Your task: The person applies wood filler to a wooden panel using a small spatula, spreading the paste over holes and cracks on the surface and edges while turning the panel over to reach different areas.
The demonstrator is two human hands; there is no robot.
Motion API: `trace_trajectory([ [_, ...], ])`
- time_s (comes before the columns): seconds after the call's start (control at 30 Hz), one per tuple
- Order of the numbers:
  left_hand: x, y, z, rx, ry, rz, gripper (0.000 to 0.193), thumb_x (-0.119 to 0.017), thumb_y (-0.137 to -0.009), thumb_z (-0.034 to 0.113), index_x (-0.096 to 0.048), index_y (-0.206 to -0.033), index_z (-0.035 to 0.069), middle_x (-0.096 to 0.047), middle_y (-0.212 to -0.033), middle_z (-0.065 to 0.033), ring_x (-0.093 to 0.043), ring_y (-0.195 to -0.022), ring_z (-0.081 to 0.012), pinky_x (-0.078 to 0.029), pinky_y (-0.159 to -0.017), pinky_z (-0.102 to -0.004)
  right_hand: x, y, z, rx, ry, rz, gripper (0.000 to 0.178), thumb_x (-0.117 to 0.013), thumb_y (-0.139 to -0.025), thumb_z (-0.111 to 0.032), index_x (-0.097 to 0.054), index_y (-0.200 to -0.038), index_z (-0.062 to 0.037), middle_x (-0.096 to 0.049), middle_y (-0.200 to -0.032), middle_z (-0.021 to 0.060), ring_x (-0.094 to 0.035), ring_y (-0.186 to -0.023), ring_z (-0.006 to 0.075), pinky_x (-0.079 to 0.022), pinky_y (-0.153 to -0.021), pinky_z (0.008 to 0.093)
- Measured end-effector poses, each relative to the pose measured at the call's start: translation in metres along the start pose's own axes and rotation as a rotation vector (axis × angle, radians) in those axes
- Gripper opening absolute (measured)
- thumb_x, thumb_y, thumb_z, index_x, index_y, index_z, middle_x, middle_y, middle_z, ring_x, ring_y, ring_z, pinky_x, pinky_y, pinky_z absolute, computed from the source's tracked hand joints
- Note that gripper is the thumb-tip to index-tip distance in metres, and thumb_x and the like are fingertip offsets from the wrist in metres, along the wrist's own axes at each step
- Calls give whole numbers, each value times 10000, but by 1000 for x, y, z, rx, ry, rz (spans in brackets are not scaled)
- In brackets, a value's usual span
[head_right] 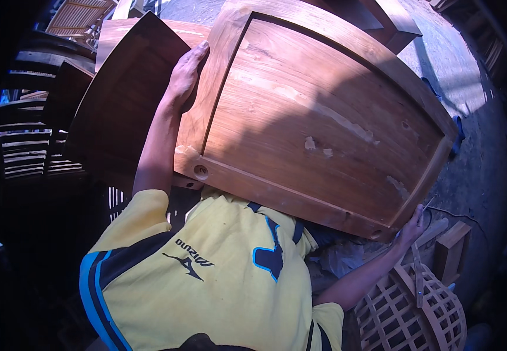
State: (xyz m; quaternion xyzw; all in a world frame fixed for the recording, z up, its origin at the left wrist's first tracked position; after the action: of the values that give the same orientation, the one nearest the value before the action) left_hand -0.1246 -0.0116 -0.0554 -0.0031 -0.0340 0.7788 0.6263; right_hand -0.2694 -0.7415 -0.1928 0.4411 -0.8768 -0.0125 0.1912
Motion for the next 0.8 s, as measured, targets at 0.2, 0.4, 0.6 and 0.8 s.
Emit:
trace_trajectory([
  [0.2,-6,-13,11,24,-53,-56,398,-573,-1089,296,-645,-1274,-49,-695,-1155,-17,-624,-1063,-62,-485,-982,-246,-9,-7,-8,14,-121,-38,475,-605,-1062,-409,-716,-1225,22,-739,-1070,80,-658,-951,147,-523,-851,310],
  [0.4,-20,-10,12,6,36,-125,360,-631,-1060,217,-628,-1308,-45,-705,-1133,-34,-646,-1000,-68,-515,-935,-246,7,-1,-12,17,-34,83,536,-667,-1011,-481,-739,-1156,30,-728,-1001,71,-633,-913,158,-502,-845,305],
  [0.6,-50,-44,54,-127,210,-243,302,-606,-1075,193,-633,-1285,-21,-680,-1021,29,-593,-863,-12,-474,-768,-189,64,21,-99,175,-137,268,599,-707,-984,-487,-685,-1234,57,-693,-1070,72,-598,-983,156,-457,-932,307],
  [0.8,-114,-87,91,-238,367,-296,243,-620,-1070,270,-666,-1113,36,-561,-795,86,-463,-662,19,-352,-566,-172,174,16,-139,213,-61,392,574,-714,-969,-523,-682,-1158,17,-632,-1024,26,-531,-987,130,-411,-939,309],
])
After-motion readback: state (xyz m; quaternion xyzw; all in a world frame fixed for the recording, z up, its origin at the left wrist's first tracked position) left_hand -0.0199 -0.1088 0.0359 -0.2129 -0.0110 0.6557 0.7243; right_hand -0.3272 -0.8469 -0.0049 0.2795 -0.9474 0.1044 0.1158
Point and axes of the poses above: each hand's wrist, its own y-axis away from the middle knuckle, its own x-axis out of the back of the hand, z = x × y, the point moved 9 cm from there along -y, towards the middle knuckle
